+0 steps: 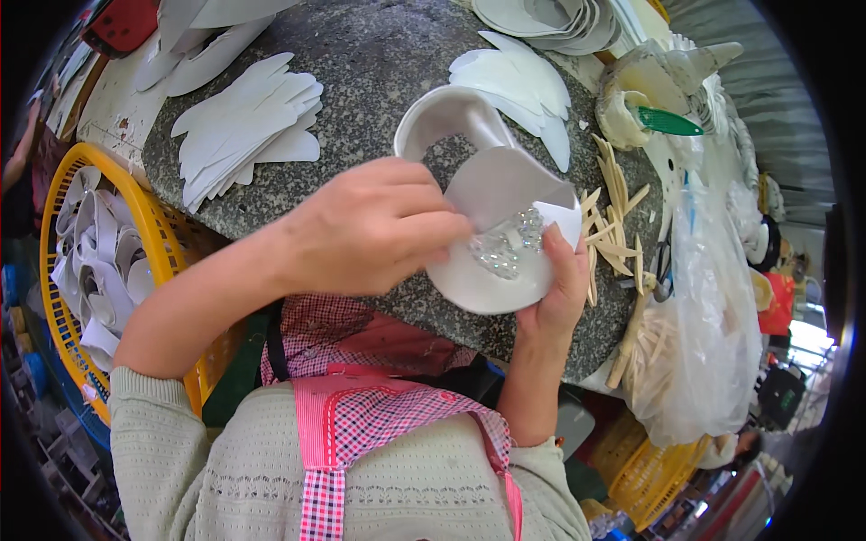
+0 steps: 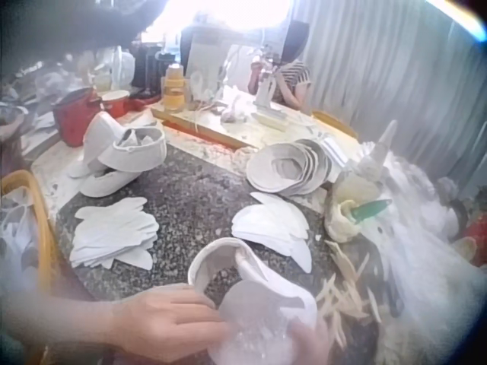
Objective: The person assembles shoe uppers by folding, fitting, and pressing shoe lining and upper pieces together by hand, shaping the assembled shoe components on the workbench.
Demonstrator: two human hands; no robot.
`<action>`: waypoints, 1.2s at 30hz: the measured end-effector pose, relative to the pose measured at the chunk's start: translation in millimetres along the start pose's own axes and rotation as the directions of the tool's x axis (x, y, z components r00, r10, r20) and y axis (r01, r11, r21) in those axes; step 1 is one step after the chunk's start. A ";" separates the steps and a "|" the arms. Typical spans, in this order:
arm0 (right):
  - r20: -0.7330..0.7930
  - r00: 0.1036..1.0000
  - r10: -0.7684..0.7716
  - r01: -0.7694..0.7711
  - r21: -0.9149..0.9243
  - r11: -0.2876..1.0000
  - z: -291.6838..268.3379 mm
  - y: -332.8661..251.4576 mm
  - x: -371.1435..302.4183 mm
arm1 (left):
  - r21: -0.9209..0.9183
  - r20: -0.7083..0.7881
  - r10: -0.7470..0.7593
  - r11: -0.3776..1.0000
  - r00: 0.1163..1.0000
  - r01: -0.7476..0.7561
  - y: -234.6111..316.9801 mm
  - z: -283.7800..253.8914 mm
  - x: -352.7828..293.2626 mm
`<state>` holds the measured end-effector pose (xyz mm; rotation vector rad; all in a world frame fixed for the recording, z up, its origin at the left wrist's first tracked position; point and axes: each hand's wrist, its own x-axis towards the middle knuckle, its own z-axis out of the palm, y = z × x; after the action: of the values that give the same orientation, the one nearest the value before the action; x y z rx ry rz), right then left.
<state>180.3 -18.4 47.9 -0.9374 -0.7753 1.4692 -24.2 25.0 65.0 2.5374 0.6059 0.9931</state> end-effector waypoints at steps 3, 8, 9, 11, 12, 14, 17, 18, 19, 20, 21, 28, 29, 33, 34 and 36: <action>0.007 0.999 -0.054 0.051 0.254 0.966 7.7 6.3 -4.1 | -0.075 -0.037 -0.098 0.993 0.994 0.095 12.1 5.8 -6.5; -0.109 0.964 -0.244 0.261 0.195 0.945 -7.1 17.5 -7.4 | -0.084 0.178 -0.121 0.987 0.976 0.138 7.9 9.0 -3.4; -0.099 0.944 -0.315 0.324 0.082 0.943 -6.8 15.9 -9.9 | -0.087 0.171 -0.124 0.986 0.977 0.141 3.8 6.6 0.4; -0.104 0.939 -0.328 0.330 0.007 0.944 -10.1 18.5 -7.9 | -0.124 0.522 -0.171 0.954 0.835 0.273 -4.1 -1.9 8.3; -0.116 0.932 -0.343 0.337 -0.066 0.939 -11.4 18.9 -7.1 | -0.123 0.517 -0.173 0.954 0.838 0.273 -2.6 0.2 6.1; -0.183 0.922 -0.342 0.326 -0.112 0.939 1.2 17.8 -6.5 | -0.063 0.079 -0.087 0.994 0.993 0.092 4.7 7.5 -1.0; -0.201 0.899 -0.389 0.381 -0.078 0.921 12.6 16.4 -8.1 | 0.076 -0.217 -0.076 0.993 0.973 0.095 18.1 22.9 -10.7; -0.227 0.910 -0.347 0.348 -0.038 0.937 17.4 14.1 -9.2 | 0.147 -0.332 -0.064 0.982 0.941 0.118 19.1 26.9 -12.5; -0.250 0.918 -0.307 0.318 0.003 0.948 19.9 12.0 -9.6 | 0.156 -0.323 -0.101 0.975 0.941 0.158 19.5 24.6 -8.5; -0.252 0.917 -0.309 0.320 0.000 0.948 16.7 14.1 -11.2 | 0.154 -0.323 -0.099 0.976 0.941 0.155 19.1 16.8 -0.1; -0.239 0.925 -0.296 0.317 0.054 0.947 10.8 19.1 -12.9 | -0.100 0.152 -0.396 0.906 0.906 0.412 16.5 5.1 10.7; -0.197 0.956 -0.220 0.237 0.070 0.969 11.3 19.6 -9.7 | 0.095 -0.168 -0.095 0.989 0.981 0.112 11.6 18.6 -8.8; -0.210 0.946 -0.247 0.265 0.063 0.962 17.0 19.2 -10.3 | 0.226 -0.275 -0.015 0.971 0.961 0.079 18.4 20.1 -11.9; -0.200 0.961 -0.191 0.228 0.183 0.956 9.5 16.2 -12.6 | -0.310 -0.332 -0.475 0.871 0.814 0.382 19.7 13.5 -8.6; -0.214 0.971 -0.107 0.167 0.282 0.945 6.4 17.4 -11.9 | -0.570 -0.312 -0.701 0.678 0.642 0.464 18.8 13.0 -7.0; -0.269 0.956 -0.114 0.197 0.308 0.931 4.3 19.1 -9.5 | -0.716 -0.446 -0.714 0.646 0.540 0.264 9.6 11.3 -4.7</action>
<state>167.8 -29.8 34.2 -0.7616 -0.3929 1.2631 -16.9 12.7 58.9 1.2228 1.0026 1.5912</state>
